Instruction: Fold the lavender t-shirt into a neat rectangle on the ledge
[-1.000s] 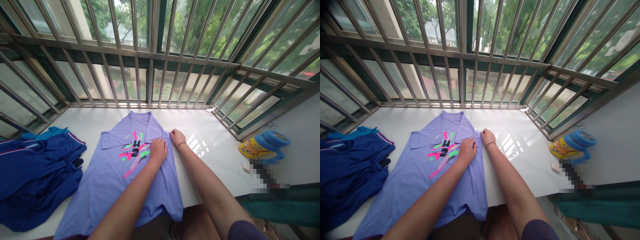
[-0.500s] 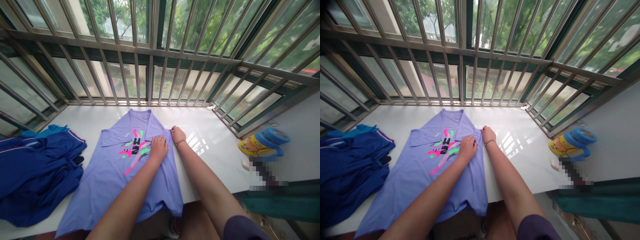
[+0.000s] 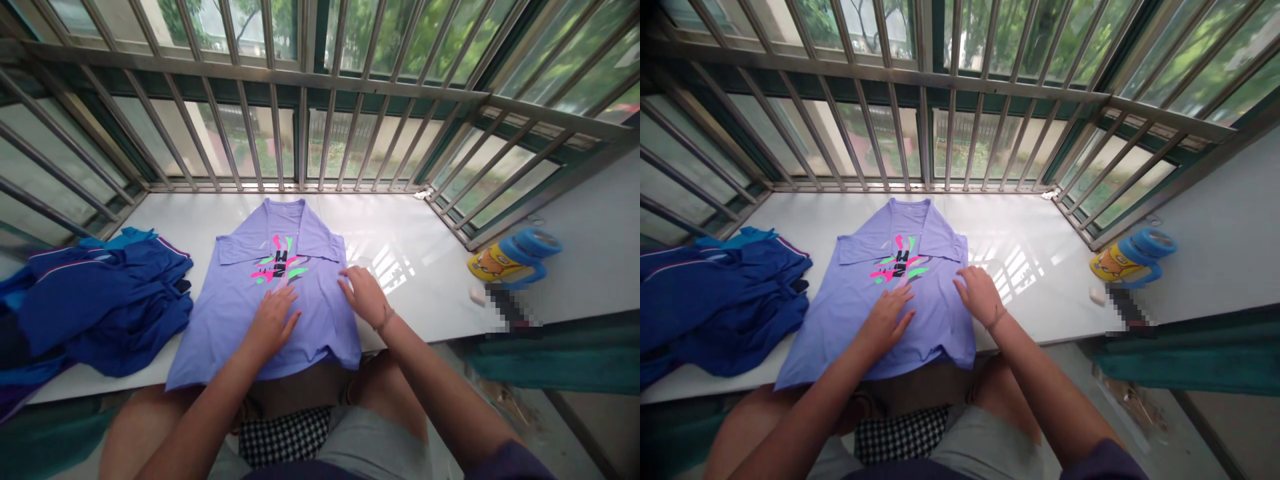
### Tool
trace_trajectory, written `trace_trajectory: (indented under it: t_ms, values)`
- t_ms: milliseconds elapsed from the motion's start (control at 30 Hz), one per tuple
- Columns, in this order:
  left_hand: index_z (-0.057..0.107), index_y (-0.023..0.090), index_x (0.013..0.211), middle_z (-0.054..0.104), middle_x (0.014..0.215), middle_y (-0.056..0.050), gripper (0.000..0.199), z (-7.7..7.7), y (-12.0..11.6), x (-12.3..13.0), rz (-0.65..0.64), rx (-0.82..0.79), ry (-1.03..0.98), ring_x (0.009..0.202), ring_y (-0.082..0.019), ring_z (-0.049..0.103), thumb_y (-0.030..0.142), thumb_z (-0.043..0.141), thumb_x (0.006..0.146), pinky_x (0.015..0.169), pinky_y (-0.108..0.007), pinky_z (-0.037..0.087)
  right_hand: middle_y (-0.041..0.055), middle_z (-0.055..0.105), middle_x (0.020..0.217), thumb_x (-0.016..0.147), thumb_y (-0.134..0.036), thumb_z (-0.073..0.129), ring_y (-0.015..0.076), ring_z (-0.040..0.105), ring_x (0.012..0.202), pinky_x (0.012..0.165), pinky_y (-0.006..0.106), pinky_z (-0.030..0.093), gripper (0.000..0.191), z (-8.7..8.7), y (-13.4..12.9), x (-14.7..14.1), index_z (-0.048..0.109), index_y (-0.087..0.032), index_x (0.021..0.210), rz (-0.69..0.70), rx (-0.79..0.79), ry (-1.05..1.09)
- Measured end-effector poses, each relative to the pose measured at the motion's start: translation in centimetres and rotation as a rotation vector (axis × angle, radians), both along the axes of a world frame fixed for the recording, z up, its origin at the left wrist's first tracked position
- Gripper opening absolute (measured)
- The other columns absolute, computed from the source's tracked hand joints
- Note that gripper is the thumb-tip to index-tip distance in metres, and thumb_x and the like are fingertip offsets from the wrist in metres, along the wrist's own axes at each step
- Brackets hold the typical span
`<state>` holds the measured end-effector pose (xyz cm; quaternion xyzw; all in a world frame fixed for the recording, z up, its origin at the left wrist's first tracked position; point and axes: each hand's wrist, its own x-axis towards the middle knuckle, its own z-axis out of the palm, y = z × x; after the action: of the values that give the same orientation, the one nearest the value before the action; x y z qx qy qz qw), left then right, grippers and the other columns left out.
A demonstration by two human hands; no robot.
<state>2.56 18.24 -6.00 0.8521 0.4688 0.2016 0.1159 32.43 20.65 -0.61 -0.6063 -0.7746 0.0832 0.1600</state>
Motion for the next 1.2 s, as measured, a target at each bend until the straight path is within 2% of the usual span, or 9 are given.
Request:
trace_trajectory:
  t_ms: [100,133,233,367,533,667,833,1000,1200]
  values:
    - [0.063,0.025,0.146,0.058,0.161,-0.014,0.05,-1.2,-6.5,-6.4,0.004,-0.061,0.05,0.151,-0.033,0.053,0.048,0.063,0.102,0.133,-0.061,0.03,0.0154,0.069,0.134,0.1,-0.05,0.071,0.0319,0.063,0.124,0.108,0.048,0.05,0.049,-1.9,-9.3,-1.2,0.065,-0.023,0.14,0.203,-0.022,0.031]
    - [0.062,0.026,0.148,0.056,0.163,-0.014,0.053,-1.7,-8.2,-8.1,0.001,-0.073,0.08,0.151,-0.034,0.052,0.049,0.066,0.1,0.132,-0.063,0.03,0.0153,0.068,0.136,0.097,-0.046,0.077,0.0325,0.063,0.124,0.108,0.049,0.051,0.053,-2.7,-11.5,-1.4,0.064,-0.024,0.143,0.229,-0.011,0.012]
    - [0.059,0.03,0.154,0.051,0.168,-0.011,0.055,-3.1,-11.2,-12.2,0.035,-0.068,0.167,0.154,-0.034,0.049,0.037,0.062,0.1,0.131,-0.066,0.03,0.0121,0.071,0.135,0.095,-0.02,0.074,0.0297,0.065,0.124,0.111,0.048,0.051,0.046,-4.6,-15.1,-1.0,0.066,-0.025,0.14,0.219,0.049,-0.037]
    - [0.065,0.027,0.147,0.057,0.162,-0.012,0.055,-3.7,-11.0,-16.1,0.151,-0.04,0.238,0.149,-0.034,0.055,0.019,0.051,0.094,0.128,-0.064,0.037,0.0102,0.076,0.121,0.1,-0.009,0.055,0.0256,0.069,0.112,0.103,0.041,0.055,0.035,-5.1,-15.5,1.0,0.071,-0.023,0.127,0.1,0.081,-0.029]
    - [0.063,0.022,0.148,0.053,0.164,-0.017,0.053,-3.4,-9.7,-20.1,0.221,0.016,0.187,0.149,-0.036,0.054,0.034,0.055,0.098,0.124,-0.056,0.045,0.01,0.075,0.114,0.103,-0.015,0.05,0.0262,0.069,0.107,0.1,0.042,0.057,0.03,-4.3,-16.0,2.4,0.071,-0.023,0.123,-0.036,0.077,0.002]
    - [0.065,0.022,0.146,0.057,0.159,-0.017,0.05,-3.5,-10.5,-22.2,0.279,0.037,0.144,0.144,-0.035,0.058,0.037,0.054,0.099,0.122,-0.053,0.048,0.0092,0.075,0.113,0.102,-0.015,0.049,0.0253,0.07,0.107,0.099,0.039,0.058,0.031,-4.5,-17.2,2.0,0.071,-0.024,0.122,-0.094,0.087,0.053]
    - [0.072,0.028,0.14,0.065,0.153,-0.011,0.048,-3.4,-12.2,-22.9,0.32,0.019,0.162,0.138,-0.032,0.063,0.025,0.047,0.098,0.119,-0.05,0.052,0.0092,0.075,0.114,0.102,-0.018,0.047,0.0257,0.071,0.106,0.098,0.04,0.058,0.032,-4.9,-18.1,1.7,0.072,-0.028,0.119,-0.122,0.075,0.085]
    - [0.079,0.029,0.127,0.074,0.142,-0.009,0.044,-2.5,-12.7,-22.4,0.373,-0.03,0.122,0.131,-0.032,0.067,0.029,0.044,0.1,0.114,-0.05,0.054,0.0083,0.075,0.112,0.1,-0.019,0.048,0.0244,0.071,0.106,0.1,0.038,0.058,0.033,-5.6,-18.0,2.9,0.074,-0.028,0.117,-0.114,0.057,0.098]
    - [0.08,0.031,0.118,0.08,0.127,-0.006,0.038,-1.4,-13.1,-21.3,0.394,-0.093,-0.011,0.12,-0.027,0.073,0.033,0.049,0.097,0.109,-0.04,0.057,0.0092,0.076,0.113,0.098,-0.022,0.051,0.0249,0.073,0.105,0.098,0.038,0.059,0.034,-6.4,-18.0,4.1,0.076,-0.029,0.12,-0.115,0.043,0.095]
